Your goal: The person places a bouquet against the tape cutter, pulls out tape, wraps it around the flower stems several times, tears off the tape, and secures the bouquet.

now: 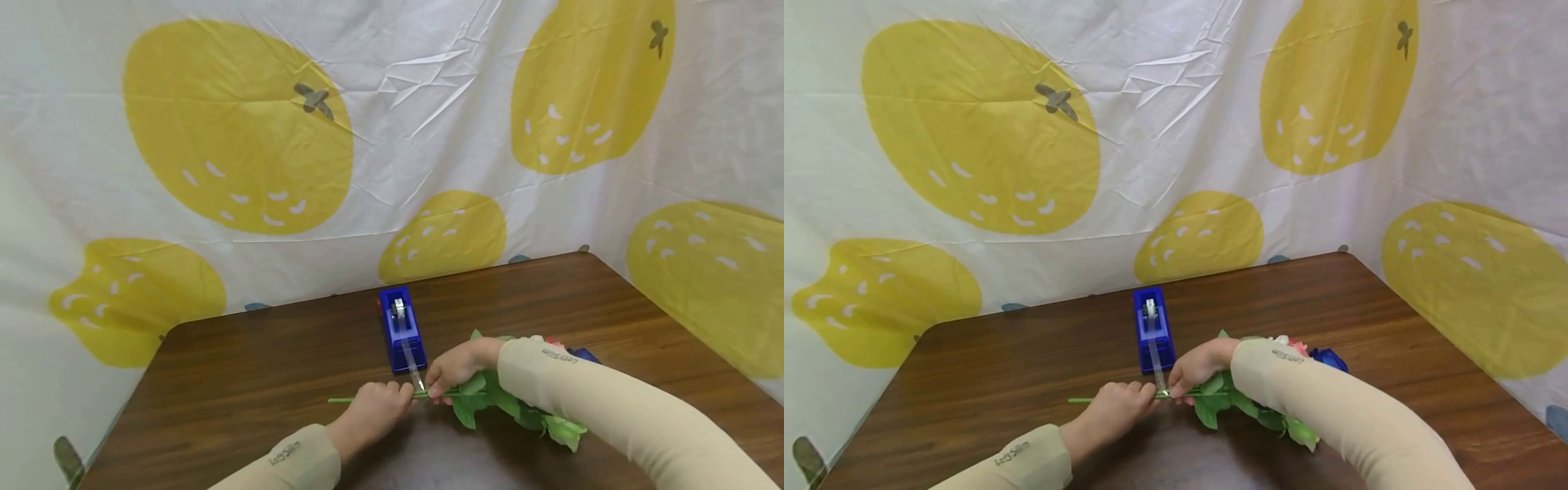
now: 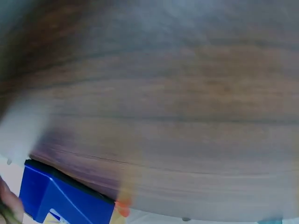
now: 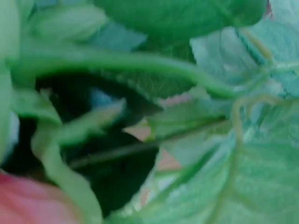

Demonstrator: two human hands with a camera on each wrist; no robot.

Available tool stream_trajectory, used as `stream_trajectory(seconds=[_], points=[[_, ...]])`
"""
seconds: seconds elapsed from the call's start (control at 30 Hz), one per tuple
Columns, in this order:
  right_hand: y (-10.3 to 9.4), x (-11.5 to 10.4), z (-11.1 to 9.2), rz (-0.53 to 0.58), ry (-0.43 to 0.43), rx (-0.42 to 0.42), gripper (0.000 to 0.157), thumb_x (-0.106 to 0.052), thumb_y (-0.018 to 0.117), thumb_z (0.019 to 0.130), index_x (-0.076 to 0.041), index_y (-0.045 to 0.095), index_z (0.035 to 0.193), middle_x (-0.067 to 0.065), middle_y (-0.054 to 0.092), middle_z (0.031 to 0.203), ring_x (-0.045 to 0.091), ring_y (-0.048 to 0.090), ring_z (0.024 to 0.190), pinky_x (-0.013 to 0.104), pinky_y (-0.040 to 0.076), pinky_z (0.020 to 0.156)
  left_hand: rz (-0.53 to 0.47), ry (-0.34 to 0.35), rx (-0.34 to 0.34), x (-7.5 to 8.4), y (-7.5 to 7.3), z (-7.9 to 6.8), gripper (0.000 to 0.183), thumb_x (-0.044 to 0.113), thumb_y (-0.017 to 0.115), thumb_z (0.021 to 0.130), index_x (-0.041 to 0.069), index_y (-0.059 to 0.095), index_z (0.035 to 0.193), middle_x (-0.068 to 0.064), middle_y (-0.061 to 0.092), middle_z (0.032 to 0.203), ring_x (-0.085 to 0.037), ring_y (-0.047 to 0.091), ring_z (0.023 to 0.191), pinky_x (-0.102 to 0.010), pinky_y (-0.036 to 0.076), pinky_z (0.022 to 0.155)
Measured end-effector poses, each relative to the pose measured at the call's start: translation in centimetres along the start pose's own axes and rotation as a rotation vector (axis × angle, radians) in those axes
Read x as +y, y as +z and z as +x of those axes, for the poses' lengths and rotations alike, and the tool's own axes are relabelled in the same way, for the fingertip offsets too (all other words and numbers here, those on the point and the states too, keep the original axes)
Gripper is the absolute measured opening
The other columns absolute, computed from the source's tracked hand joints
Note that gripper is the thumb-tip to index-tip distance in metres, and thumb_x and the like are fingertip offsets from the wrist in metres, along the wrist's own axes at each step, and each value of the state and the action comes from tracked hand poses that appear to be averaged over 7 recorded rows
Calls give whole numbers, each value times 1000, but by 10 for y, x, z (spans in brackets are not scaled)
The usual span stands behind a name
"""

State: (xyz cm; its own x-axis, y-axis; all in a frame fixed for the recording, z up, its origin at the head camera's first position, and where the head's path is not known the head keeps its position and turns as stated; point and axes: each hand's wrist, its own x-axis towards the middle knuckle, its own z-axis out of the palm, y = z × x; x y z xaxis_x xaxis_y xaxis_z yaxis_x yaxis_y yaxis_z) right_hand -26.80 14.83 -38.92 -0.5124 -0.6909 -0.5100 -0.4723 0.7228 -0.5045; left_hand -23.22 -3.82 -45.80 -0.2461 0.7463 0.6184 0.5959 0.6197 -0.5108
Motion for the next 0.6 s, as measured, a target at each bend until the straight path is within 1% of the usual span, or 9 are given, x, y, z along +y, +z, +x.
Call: stream_trajectory(seconds=[0.03, 0.07, 0.13, 0.27, 0.33, 0.4, 0.47, 0.53, 0.6], points=[[1, -1, -1, -24, -4, 16, 23, -15, 46, 95, 0, 61, 86, -7, 53, 66, 2, 48, 64, 15, 38, 64, -29, -31, -19, 1, -1, 1, 35, 34, 72, 72, 14, 46, 62, 4, 46, 48, -8, 44, 37, -25, 32, 33], [1, -1, -1, -53, -12, 30, 23, -15, 46, 95, -1, 61, 85, -7, 53, 66, 1, 47, 64, 15, 38, 65, -82, -69, -62, 1, -4, 2, 34, 33, 72, 73, 14, 47, 62, 4, 47, 48, -9, 45, 38, -25, 33, 33], [2, -3, -2, -95, -30, 61, 22, -15, 47, 95, -3, 61, 82, -7, 52, 65, 1, 47, 62, 15, 38, 66, -233, -172, -184, 1, -9, 6, 32, 33, 70, 76, 14, 49, 60, 5, 48, 48, -9, 46, 39, -26, 34, 35], [4, -4, -7, -179, -54, 139, 19, -15, 50, 93, -7, 61, 80, -6, 53, 62, 0, 46, 60, 16, 39, 65, -710, -442, -507, -10, -16, 12, 27, 35, 66, 82, 14, 61, 66, 8, 50, 53, -5, 43, 45, -23, 36, 40], [6, -4, -11, -206, -59, 193, 18, -15, 52, 92, -8, 61, 79, -6, 54, 62, 1, 46, 58, 16, 39, 63, -937, -541, -619, -18, -16, 13, 28, 36, 64, 84, 10, 64, 71, 7, 51, 55, -4, 41, 45, -22, 37, 42], [9, -4, -15, -230, -58, 253, 17, -14, 53, 92, -10, 59, 77, -6, 53, 61, 1, 45, 57, 17, 39, 61, -1103, -594, -685, -24, -16, 12, 31, 35, 62, 85, 6, 65, 74, 5, 53, 56, -5, 43, 45, -21, 39, 42], [12, -4, -19, -245, -54, 316, 17, -14, 54, 91, -11, 58, 75, -7, 52, 60, 1, 44, 55, 17, 38, 58, -1224, -609, -733, -28, -17, 10, 32, 32, 59, 89, 2, 63, 76, 1, 54, 57, -7, 45, 43, -22, 40, 41], [17, -4, -21, -283, -53, 383, 17, -15, 55, 91, -12, 56, 74, -8, 50, 59, 1, 43, 53, 18, 38, 55, -1310, -609, -759, -31, -17, 8, 32, 29, 56, 91, 0, 62, 80, 0, 56, 60, -8, 46, 44, -22, 39, 40], [22, -4, -22, -368, -53, 454, 19, -17, 56, 91, -14, 54, 72, -10, 48, 58, 1, 44, 52, 20, 37, 56, -1386, -611, -776, -32, -15, 6, 31, 28, 52, 93, -1, 62, 88, 0, 57, 63, -8, 48, 45, -21, 38, 40]])
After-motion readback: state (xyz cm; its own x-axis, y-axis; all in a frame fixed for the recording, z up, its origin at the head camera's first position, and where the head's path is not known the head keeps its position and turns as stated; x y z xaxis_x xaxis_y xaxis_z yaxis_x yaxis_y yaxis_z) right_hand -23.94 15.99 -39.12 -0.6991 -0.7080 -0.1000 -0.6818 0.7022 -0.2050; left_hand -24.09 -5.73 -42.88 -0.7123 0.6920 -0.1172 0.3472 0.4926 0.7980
